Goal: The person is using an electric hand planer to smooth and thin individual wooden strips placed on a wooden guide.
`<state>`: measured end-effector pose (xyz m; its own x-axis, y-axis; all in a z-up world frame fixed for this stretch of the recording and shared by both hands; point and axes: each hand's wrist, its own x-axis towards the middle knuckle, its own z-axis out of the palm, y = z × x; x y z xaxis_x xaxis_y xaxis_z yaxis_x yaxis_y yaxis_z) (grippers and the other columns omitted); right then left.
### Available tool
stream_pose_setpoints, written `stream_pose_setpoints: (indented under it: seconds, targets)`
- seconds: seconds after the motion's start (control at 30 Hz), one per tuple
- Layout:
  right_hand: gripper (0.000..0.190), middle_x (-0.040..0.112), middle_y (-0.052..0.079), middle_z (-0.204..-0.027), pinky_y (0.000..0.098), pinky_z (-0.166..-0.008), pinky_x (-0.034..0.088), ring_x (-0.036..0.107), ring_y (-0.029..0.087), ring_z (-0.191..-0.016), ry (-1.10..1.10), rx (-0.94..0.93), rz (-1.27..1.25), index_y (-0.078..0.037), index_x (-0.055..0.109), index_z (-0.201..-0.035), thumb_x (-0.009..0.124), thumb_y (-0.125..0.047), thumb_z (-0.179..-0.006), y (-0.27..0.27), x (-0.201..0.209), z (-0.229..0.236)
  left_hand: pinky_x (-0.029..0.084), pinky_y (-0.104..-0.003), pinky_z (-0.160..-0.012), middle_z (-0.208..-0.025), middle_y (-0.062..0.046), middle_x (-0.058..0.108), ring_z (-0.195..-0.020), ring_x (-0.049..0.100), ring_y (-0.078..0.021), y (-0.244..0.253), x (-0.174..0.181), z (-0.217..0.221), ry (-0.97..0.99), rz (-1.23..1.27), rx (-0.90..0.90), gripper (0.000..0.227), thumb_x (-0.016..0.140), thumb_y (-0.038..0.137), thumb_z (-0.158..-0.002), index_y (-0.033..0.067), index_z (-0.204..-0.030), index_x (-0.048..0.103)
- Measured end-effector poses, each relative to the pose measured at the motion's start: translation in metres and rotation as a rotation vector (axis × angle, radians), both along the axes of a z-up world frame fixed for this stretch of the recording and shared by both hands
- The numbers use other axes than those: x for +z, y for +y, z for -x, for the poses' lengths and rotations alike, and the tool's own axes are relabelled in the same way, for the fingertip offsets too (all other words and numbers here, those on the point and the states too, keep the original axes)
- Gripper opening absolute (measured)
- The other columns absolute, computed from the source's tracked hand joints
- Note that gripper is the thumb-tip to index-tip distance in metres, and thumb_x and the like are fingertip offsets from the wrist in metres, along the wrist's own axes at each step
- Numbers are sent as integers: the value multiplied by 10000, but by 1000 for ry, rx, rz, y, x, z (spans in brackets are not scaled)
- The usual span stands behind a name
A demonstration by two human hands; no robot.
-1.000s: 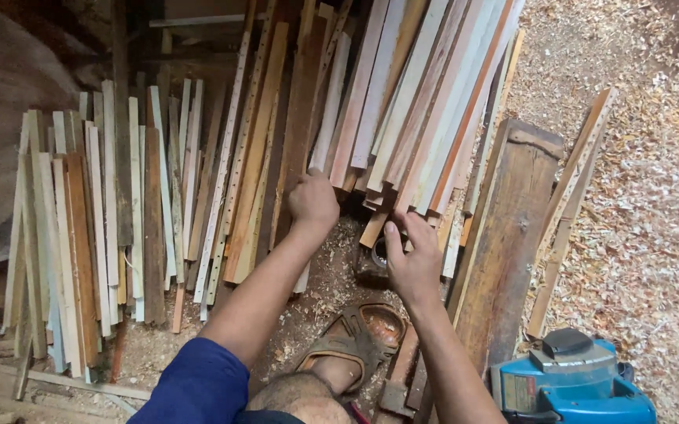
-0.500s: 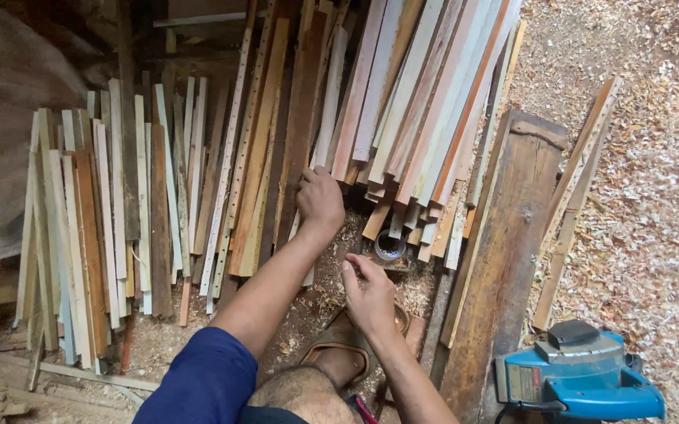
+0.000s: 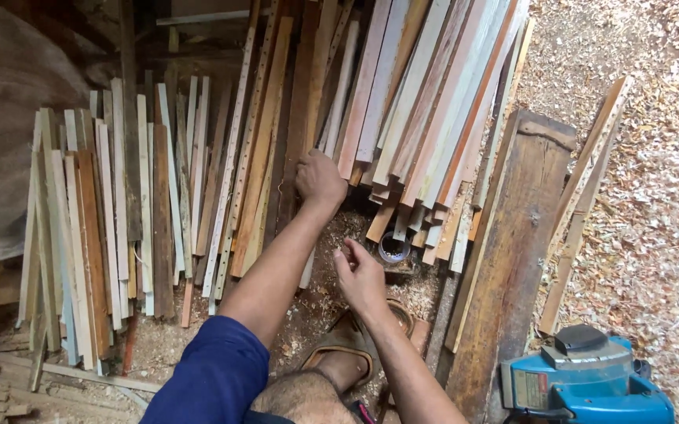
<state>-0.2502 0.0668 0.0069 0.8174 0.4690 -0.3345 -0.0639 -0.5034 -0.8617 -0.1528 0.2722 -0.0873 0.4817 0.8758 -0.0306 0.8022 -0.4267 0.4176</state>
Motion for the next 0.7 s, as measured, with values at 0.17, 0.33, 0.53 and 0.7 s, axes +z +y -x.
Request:
stream_pose_setpoints:
  seconds: [0.17,0.33,0.53,0.7]
  targets:
    - [683,764,197,-1036,499,-881,574,719,394,-1046,39,156,77,-113,570,-1451,701,-489,-895,29,31,0,567,-525,-860,-1048,-115,678,-1045,705,-403,26,24,30,-93,313,-1,461,770,186,-743,126,-1155,573]
    - [781,640,364,-1164,563,-895,542,687,445,-995,52,117,-29,-52,400,-1577,703,-406,-950,40,61,1,598,-356,-695,-962,-113,715,-836,737,-241,33,80,45,-504,489,-48,464,813,168,-798,76,-1211,624]
    - [672,680,160,-914,207,-333,415,518,107,-492,-23,-88,-340,-21,266,-1598,528,-99,-984,1,76,-10,588,-304,-680,-1029,-145,693,-847,652,-173,-41,132,18,-838,764,-256,474,691,126,-884,54,-1330,550]
    - [612,696,172,-1315,346,-840,560,722,259,-1063,-246,-386,12,-31,485,-1482,618,-202,-910,-84,77,-8,538,-262,-608,-934,-78,625,-702,607,-132,-142,173,11,-473,883,-581,537,616,63,-861,5,-1379,489]
